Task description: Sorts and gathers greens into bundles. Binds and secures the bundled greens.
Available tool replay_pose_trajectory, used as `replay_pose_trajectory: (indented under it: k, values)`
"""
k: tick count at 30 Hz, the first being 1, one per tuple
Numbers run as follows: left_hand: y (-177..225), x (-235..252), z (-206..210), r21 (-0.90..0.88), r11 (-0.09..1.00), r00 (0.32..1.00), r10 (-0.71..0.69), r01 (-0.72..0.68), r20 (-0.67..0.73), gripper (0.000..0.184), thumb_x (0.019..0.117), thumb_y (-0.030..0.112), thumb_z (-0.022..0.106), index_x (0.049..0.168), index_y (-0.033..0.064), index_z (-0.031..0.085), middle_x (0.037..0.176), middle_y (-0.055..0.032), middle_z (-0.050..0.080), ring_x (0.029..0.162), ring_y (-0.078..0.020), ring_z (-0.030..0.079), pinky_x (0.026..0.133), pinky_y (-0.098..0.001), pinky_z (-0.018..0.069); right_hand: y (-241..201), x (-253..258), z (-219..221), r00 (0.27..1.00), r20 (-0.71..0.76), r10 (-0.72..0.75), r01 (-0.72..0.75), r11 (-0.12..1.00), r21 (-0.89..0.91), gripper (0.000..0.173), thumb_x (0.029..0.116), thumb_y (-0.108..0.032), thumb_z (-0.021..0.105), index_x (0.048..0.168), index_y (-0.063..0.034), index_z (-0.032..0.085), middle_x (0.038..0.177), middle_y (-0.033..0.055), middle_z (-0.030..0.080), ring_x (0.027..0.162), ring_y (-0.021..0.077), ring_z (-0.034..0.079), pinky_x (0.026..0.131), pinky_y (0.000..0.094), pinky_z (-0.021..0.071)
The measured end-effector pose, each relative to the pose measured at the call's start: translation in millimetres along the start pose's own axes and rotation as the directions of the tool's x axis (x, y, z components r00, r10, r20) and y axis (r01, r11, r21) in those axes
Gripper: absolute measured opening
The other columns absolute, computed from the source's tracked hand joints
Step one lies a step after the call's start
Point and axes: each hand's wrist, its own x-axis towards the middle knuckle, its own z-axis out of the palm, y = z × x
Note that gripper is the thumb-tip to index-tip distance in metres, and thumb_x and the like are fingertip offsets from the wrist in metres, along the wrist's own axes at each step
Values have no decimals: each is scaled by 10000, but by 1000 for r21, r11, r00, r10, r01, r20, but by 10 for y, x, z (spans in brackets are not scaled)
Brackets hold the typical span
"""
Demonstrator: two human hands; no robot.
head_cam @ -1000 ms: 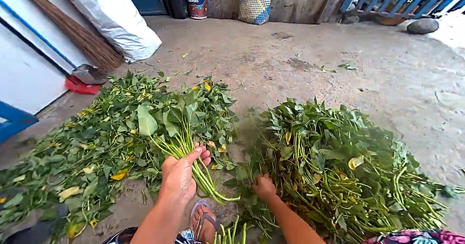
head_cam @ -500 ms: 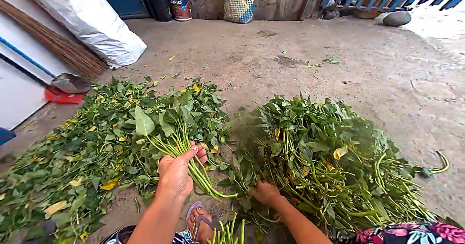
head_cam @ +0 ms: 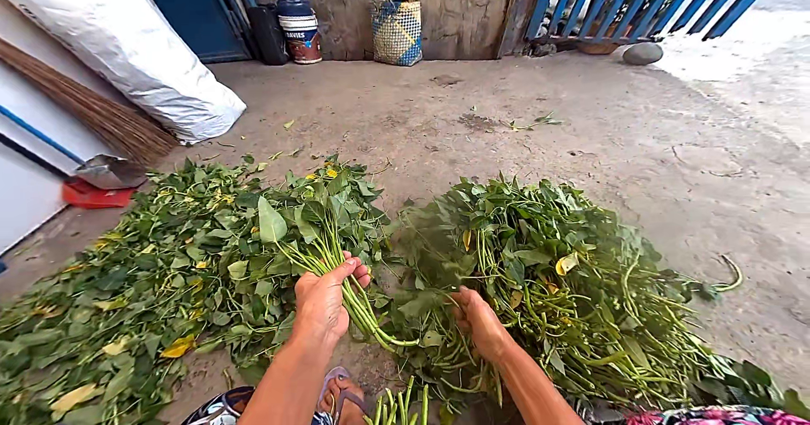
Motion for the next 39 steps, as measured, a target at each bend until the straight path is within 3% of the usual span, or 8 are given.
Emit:
replay_pose_trajectory:
  k: [2, 5, 11, 14, 19, 26, 35, 39]
  values:
    - [-30, -5, 7, 9, 1000, 1000, -6, 6, 3, 191, 950, -42, 650, 1132, -28, 595, 851, -160, 708, 682, -233, 725, 624, -353, 636, 22, -23, -47, 999, 52, -14, 12, 999, 37, 395, 1088, -249, 357, 1201, -27, 663, 714, -38, 529, 559, 62, 440, 529, 230, 388]
    - [-63, -10, 31, 15, 1000, 1000, 7, -7, 10, 174, 951, -50, 643, 1116, -24, 592, 840, -160, 700, 669, -234, 720, 607, -357, 635, 175, 33, -120, 993, -14, 115, -115, 964, -238, 239, 1046, -153, 514, 1170, -11, 660, 748, 11, 508, 592, 117, 436, 563, 306, 401]
    - [-95, 1, 23, 28, 999, 1000, 17, -17, 6, 185, 955, -55, 637, 1132, -40, 584, 849, -166, 705, 670, -241, 723, 614, -363, 637, 16, -311, 222, 983, 108, -150, 89, 896, 436, 315, 1101, -230, 430, 1167, -16, 652, 633, -46, 449, 510, 64, 410, 516, 238, 411]
    - [-110, 18, 27, 31, 999, 1000, 14, -14, 8, 187, 951, -60, 639, 1130, -54, 582, 835, -178, 703, 672, -250, 723, 611, -362, 637, -64, -393, 401, 921, 185, -343, 197, 819, 538, 238, 1039, -145, 552, 1194, -7, 668, 737, 6, 581, 632, 88, 544, 632, 269, 497]
    - [-130, 11, 20, 38, 999, 1000, -1, 1, 2, 201, 944, -74, 644, 1133, -73, 574, 830, -195, 702, 670, -263, 725, 622, -369, 641, -2, -228, 582, 906, 103, -410, 413, 911, -6, 185, 1015, -100, 591, 1111, 2, 712, 936, 70, 739, 828, 145, 708, 773, 303, 598]
    - [-158, -26, -37, 59, 998, 994, -23, 17, 110, 229, 926, -101, 655, 1140, -92, 572, 881, -220, 714, 721, -283, 735, 649, -381, 642, 42, -306, 935, 746, 33, -665, 654, 722, -226, 191, 998, -120, 622, 1108, -46, 759, 1033, 45, 744, 939, 102, 707, 875, 275, 596]
    - [-239, -35, -94, 176, 983, 962, 7, -58, 274, 302, 807, -181, 728, 1075, -102, 613, 959, -225, 703, 710, -276, 711, 630, -368, 638, -20, -348, 1044, 579, 87, -811, 771, 510, -380, 172, 1005, -183, 629, 1061, -114, 776, 925, -5, 730, 901, 110, 688, 853, 332, 575]
    - [-267, -40, -83, 213, 974, 948, 10, -82, 318, 274, 811, -174, 727, 1055, -109, 621, 904, -215, 713, 710, -249, 709, 645, -348, 627, -222, -403, 1083, 755, 121, -644, 654, 727, -210, 420, 1031, -402, 594, 1215, -45, 715, 1036, 41, 718, 926, 112, 689, 847, 311, 593]
